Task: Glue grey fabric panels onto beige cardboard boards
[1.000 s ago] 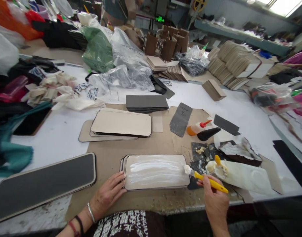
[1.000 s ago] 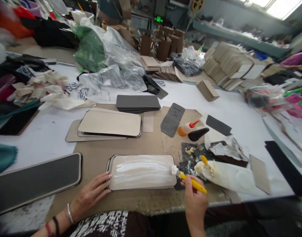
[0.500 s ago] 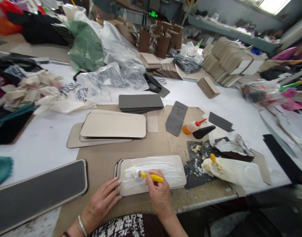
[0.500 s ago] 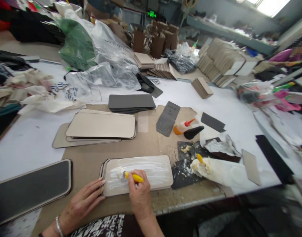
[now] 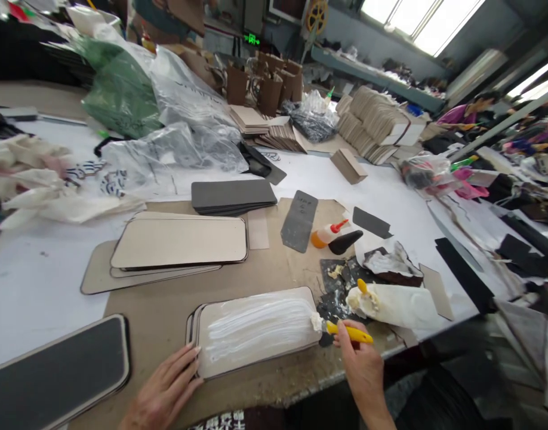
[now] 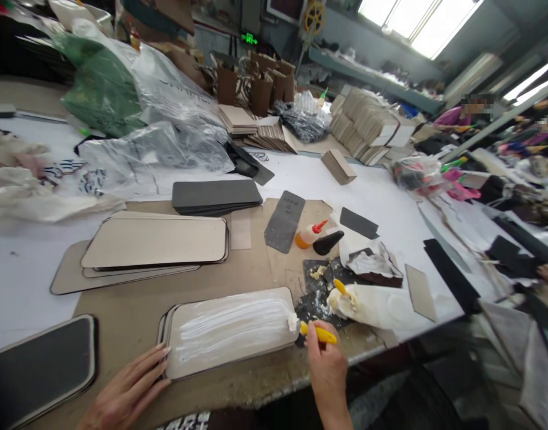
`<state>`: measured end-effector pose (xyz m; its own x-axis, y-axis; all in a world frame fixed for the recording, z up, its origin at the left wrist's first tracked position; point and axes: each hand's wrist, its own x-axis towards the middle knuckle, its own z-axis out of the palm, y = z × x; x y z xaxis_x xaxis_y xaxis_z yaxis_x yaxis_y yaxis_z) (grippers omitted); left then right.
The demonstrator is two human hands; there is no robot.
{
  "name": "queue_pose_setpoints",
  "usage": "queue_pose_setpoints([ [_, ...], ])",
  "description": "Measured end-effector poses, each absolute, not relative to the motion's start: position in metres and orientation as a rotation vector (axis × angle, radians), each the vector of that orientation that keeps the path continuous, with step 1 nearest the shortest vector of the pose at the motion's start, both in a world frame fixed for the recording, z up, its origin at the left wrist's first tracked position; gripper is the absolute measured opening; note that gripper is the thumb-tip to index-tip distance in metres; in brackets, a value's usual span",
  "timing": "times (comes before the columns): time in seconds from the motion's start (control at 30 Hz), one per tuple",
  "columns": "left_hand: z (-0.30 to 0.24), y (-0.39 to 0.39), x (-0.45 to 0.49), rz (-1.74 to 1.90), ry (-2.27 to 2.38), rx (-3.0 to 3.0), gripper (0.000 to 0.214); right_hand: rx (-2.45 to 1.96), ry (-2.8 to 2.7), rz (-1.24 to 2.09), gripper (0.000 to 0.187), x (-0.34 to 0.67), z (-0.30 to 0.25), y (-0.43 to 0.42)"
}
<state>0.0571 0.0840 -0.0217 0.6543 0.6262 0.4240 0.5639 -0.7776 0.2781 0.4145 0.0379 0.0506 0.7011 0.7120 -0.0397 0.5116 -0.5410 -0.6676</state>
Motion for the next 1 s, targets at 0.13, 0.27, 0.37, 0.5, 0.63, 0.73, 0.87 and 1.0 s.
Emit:
queue_pose_setpoints([
  [0.13,-0.014,0.085,0.058,0.783,1.092,2.691,0.024,-2.317,-1.148,0.305,0.044,0.409,0.07,0.069],
  [0.27,-0.002,0.123,0.056,0.864,1.371,2.537,0.025,-2.158,-1.345,0.53,0.042,0.387,0.085,0.136],
  [0.37,-0.001,0.177,0.05,0.943,1.7,2.45,0.033,-1.951,-1.499,0.742,0.036,0.358,0.076,0.192],
  [0.5,-0.016,0.24,0.038,0.788,1.917,2.53,0.043,-2.064,-1.778,0.649,0.028,0.32,0.042,0.249],
  [0.63,-0.035,0.256,0.031,0.574,1.937,2.607,0.038,-2.14,-1.893,0.638,0.022,0.298,0.018,0.267],
  [0.73,-0.041,0.253,0.028,0.603,1.924,2.65,0.036,-2.241,-2.02,0.674,0.022,0.295,0.017,0.267],
  [0.87,-0.039,0.254,0.024,0.606,1.925,2.736,0.035,-2.325,-2.135,0.654,0.021,0.301,0.028,0.283],
  [1.0,-0.038,0.255,0.019,0.654,1.929,2.695,0.036,-2.376,-2.212,0.391,0.024,0.312,0.042,0.33],
])
